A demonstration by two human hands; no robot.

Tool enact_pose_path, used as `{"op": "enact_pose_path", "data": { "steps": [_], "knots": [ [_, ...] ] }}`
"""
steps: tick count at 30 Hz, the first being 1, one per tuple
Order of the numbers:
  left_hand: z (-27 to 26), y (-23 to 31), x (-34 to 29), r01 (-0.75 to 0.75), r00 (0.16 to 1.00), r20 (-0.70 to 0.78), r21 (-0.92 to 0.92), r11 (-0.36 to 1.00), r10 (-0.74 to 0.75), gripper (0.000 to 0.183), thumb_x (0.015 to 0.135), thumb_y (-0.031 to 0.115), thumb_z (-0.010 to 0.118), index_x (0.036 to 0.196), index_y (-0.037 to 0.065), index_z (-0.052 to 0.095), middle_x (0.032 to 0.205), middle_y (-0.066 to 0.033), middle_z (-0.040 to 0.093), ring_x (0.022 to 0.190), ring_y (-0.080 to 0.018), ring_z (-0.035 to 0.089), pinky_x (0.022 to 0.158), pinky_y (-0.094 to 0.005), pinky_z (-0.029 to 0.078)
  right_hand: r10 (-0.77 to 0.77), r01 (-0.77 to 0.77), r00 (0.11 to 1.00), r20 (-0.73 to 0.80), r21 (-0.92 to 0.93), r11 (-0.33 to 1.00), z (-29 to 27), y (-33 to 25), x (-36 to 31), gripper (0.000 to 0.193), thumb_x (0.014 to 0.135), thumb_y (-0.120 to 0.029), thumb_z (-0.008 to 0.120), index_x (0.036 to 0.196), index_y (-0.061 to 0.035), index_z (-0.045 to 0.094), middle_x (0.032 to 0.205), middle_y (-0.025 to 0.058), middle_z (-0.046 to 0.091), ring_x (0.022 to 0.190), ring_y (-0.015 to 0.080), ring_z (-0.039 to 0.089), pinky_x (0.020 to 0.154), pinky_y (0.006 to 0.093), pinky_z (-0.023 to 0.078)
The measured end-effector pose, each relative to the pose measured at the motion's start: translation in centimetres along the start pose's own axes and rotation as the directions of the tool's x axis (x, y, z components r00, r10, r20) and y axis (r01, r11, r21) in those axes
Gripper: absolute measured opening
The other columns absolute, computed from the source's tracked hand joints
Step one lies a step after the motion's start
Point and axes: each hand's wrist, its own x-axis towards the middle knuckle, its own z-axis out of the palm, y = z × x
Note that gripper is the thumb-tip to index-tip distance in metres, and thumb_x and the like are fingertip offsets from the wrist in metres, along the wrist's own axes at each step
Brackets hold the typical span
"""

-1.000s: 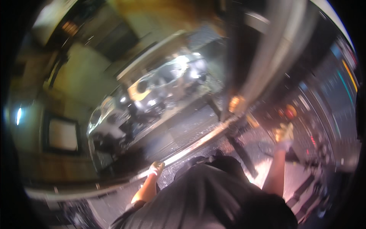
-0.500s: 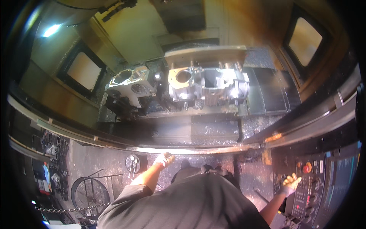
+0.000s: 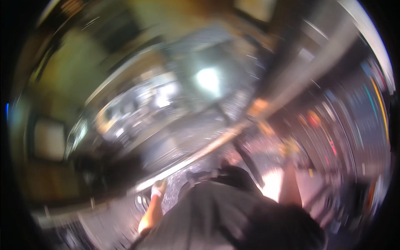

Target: The person prepares a metal component by hammering an insert into it, then moves to a CNC machine where they open the door, clean the workspace with a compressed air nozzle, and mount the component onto a fixture inside the machine.

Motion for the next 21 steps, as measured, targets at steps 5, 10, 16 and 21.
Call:
{"op": "enact_pose_path", "data": {
  "steps": [5, 10, 16, 21],
  "knots": [
    [-1.5, -7.1, -1.1, -0.252, 0.967, 0.129, 0.598, 0.761, 0.219, 0.046, 0.105, 0.045, 0.050, 0.098, 0.003, 0.068, 0.097, -0.0156, 0.072, 0.089, -0.0364, 0.064, 0.085, -0.0474, 0.049, 0.296, -0.372, 0.742, -0.601, -0.002, 0.928, 8.4, 3.7, 2.0, 0.062, 0.102, -0.059, 0.050, 0.138, -0.0099, 0.061, 0.126, 0.0151, 0.072, 0.111, 0.0317, 0.067, 0.098, 0.0481, 0.051],
    [-6.9, -6.8, -1.3, -0.272, 0.960, 0.047, 0.372, 0.887, 0.275, 0.045, 0.104, 0.044, 0.053, 0.100, 0.002, 0.067, 0.096, -0.0113, 0.072, 0.088, -0.0287, 0.066, 0.082, -0.0438, 0.051, -0.162, -0.094, 0.559, -0.813, -0.257, 0.962, 8.3, 4.6, 2.6, 0.032, 0.098, -0.030, 0.067, 0.120, -0.0062, 0.068, 0.096, 0.0099, 0.074, 0.078, 0.0239, 0.071, 0.066, 0.0368, 0.056],
    [-9.7, 5.3, -10.3, 0.045, 0.979, -0.205, 0.142, 0.989, -0.015, 0.058, 0.092, 0.044, 0.069, 0.127, -0.002, 0.064, 0.115, -0.0194, 0.072, 0.111, -0.0320, 0.067, 0.098, -0.0409, 0.052, -0.588, -0.569, 0.689, -0.423, -0.819, -0.079, 2.4, 1.5, 9.1, 0.038, 0.104, -0.039, 0.052, 0.102, -0.0082, 0.074, 0.093, 0.0090, 0.075, 0.083, 0.0245, 0.071, 0.074, 0.0389, 0.056],
    [-11.9, 21.1, -13.3, 0.003, 0.980, -0.174, 0.500, 0.866, 0.097, 0.051, 0.090, 0.038, 0.072, 0.129, 0.007, 0.066, 0.126, -0.0194, 0.069, 0.118, -0.0374, 0.065, 0.101, -0.0441, 0.052, -0.511, -0.605, 0.779, -0.363, -0.649, -0.462, -18.3, 2.5, 5.4, 0.040, 0.101, -0.042, 0.053, 0.111, -0.0126, 0.078, 0.105, 0.0088, 0.079, 0.085, 0.0249, 0.074, 0.067, 0.0422, 0.058]
  ]
}}
